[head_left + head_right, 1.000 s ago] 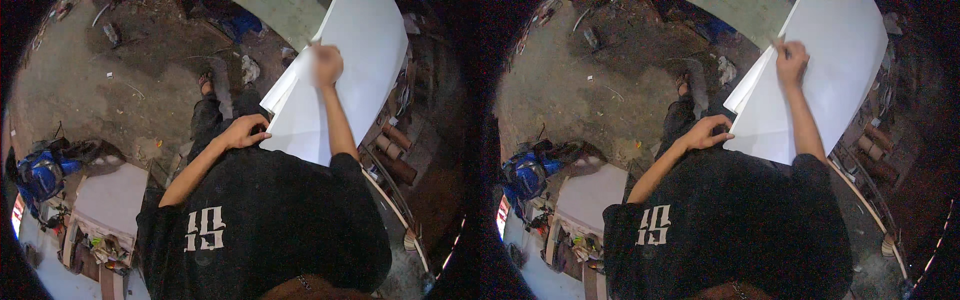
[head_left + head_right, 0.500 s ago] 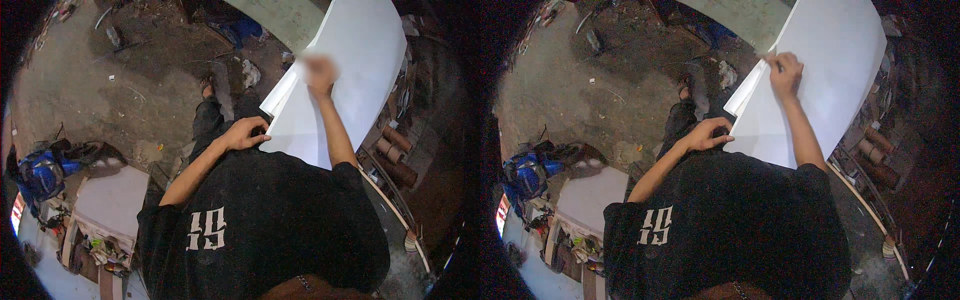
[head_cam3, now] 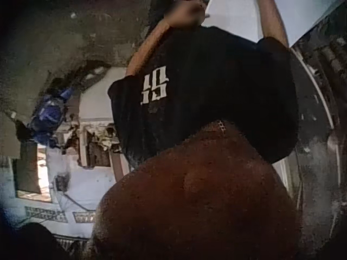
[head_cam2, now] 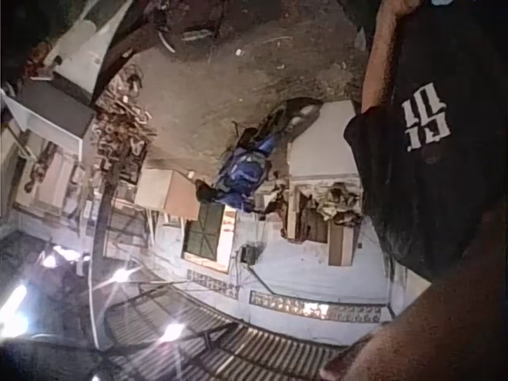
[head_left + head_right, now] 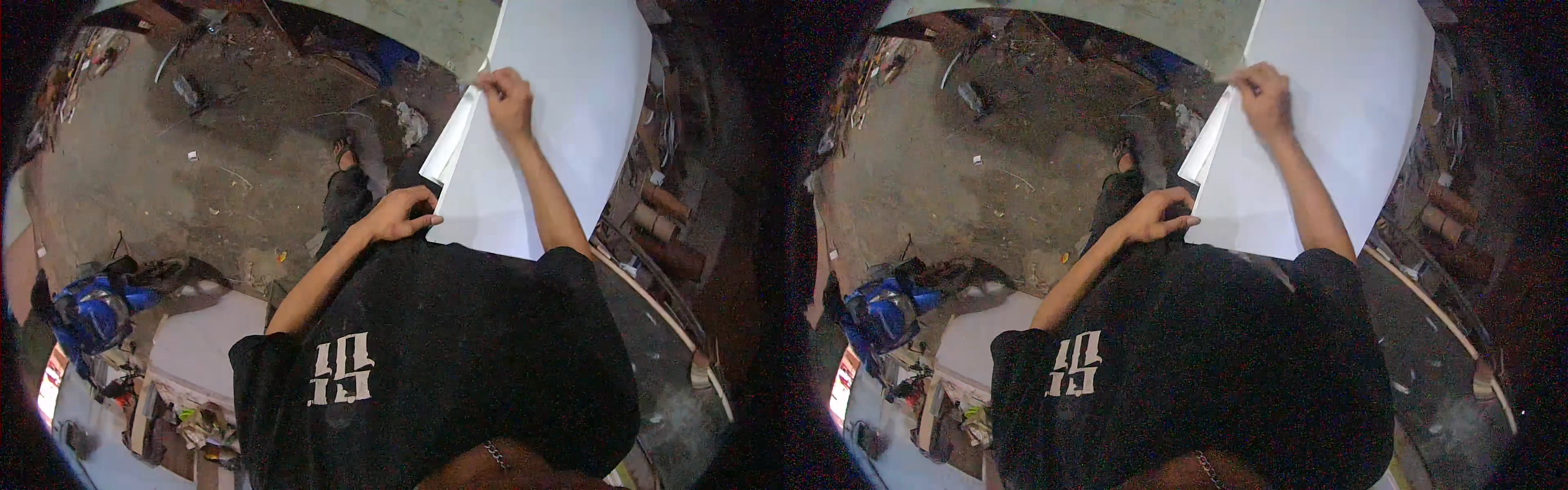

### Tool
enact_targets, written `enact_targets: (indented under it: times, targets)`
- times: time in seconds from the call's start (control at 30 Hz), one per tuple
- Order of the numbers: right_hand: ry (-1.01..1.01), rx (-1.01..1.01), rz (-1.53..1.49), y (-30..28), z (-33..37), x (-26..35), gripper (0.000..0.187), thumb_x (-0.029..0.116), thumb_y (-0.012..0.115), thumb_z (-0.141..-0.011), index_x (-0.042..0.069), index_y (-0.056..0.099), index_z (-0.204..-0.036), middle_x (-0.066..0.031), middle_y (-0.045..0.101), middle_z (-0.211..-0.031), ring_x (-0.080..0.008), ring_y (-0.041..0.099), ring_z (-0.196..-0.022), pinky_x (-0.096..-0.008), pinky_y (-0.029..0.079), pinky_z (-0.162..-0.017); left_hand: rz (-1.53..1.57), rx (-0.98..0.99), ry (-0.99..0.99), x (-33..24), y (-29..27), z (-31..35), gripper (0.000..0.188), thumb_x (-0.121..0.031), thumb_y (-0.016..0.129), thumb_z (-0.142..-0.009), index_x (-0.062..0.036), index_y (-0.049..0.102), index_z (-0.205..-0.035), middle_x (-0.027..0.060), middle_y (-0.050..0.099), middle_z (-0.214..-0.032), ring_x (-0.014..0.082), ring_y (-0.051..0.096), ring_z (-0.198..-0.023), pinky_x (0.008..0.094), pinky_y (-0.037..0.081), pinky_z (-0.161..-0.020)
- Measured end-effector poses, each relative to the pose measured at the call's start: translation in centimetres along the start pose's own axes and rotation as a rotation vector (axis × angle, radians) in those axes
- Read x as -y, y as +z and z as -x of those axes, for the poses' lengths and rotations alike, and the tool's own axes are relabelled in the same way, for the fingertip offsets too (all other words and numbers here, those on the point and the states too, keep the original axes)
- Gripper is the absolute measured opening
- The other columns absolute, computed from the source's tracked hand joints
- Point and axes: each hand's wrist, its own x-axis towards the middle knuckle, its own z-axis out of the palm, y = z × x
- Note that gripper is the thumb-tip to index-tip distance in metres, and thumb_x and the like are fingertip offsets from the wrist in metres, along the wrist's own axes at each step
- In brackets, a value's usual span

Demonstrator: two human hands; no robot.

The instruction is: The person applies glue along the edges of a white laminate sheet and wipes the surface with a small cloth.

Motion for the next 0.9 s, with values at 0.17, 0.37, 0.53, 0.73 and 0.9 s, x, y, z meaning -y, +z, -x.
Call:
enact_targets:
  times: [0.17, 0.37, 0.53, 0.73, 0.9]
  targets:
    - [-0.19, 0.154, 0.014, -1.6, 3.8, 3.0, 0.005, 0.012, 0.075, -0.082, 0.011, 0.074, -0.086, -0.0032, 0.065, -0.082, -0.0171, 0.061, -0.081, -0.0338, 0.044, -0.075, -0.025, -0.032, 0.062, 0.8, 0.3, 0.1, 0.037, -0.037, 0.072, -0.087, -0.0029, 0.062, -0.099, 0.015, 0.066, -0.095, 0.031, 0.065, -0.088, 0.04, 0.05, -0.076]
    - [0.11, -0.124, -0.072, -1.0, -3.2, -2.3, 0.01, 0.017, 0.074, -0.082, 0.011, 0.075, -0.09, -0.0059, 0.069, -0.087, -0.0228, 0.065, -0.081, -0.0363, 0.048, -0.073, -0.031, 0.055, -0.018, 0.3, -0.1, -0.2, 0.032, -0.033, 0.072, -0.088, -0.0046, 0.062, -0.1, 0.0123, 0.067, -0.1, 0.0271, 0.064, -0.095, 0.0376, 0.049, -0.084]
    - [-0.172, -0.101, 0.159, 0.4, -1.5, -1.4, 0.009, 0.017, 0.073, -0.084, 0.008, 0.074, -0.087, -0.0055, 0.068, -0.086, -0.0179, 0.064, -0.077, -0.0314, 0.048, -0.07, -0.013, -0.017, 0.022, 0.3, 0.2, 0.0, 0.035, -0.036, 0.07, -0.088, -0.0036, 0.063, -0.099, 0.0147, 0.066, -0.09, 0.0298, 0.063, -0.08, 0.039, 0.049, -0.07]
    - [-0.137, -0.142, 0.108, 0.8, -3.9, -2.5, 0.01, 0.016, 0.075, -0.082, 0.008, 0.074, -0.087, -0.0079, 0.07, -0.084, -0.0203, 0.065, -0.072, -0.0325, 0.051, -0.067, -0.007, -0.052, 0.055, 1.0, 0.6, 0.3, 0.035, -0.036, 0.07, -0.088, -0.004, 0.063, -0.1, 0.0143, 0.066, -0.092, 0.031, 0.064, -0.083, 0.0399, 0.049, -0.072]
    - [-0.017, -0.038, -0.018, 0.4, -2.4, -1.1, 0.006, 0.014, 0.072, -0.082, 0.013, 0.075, -0.087, -0.0047, 0.07, -0.087, -0.0239, 0.066, -0.085, -0.0358, 0.047, -0.071, 0.01, -0.107, 0.083, 1.1, 1.0, 0.8, 0.033, -0.034, 0.071, -0.089, -0.0034, 0.063, -0.1, 0.0127, 0.067, -0.094, 0.0258, 0.064, -0.086, 0.0367, 0.049, -0.075]
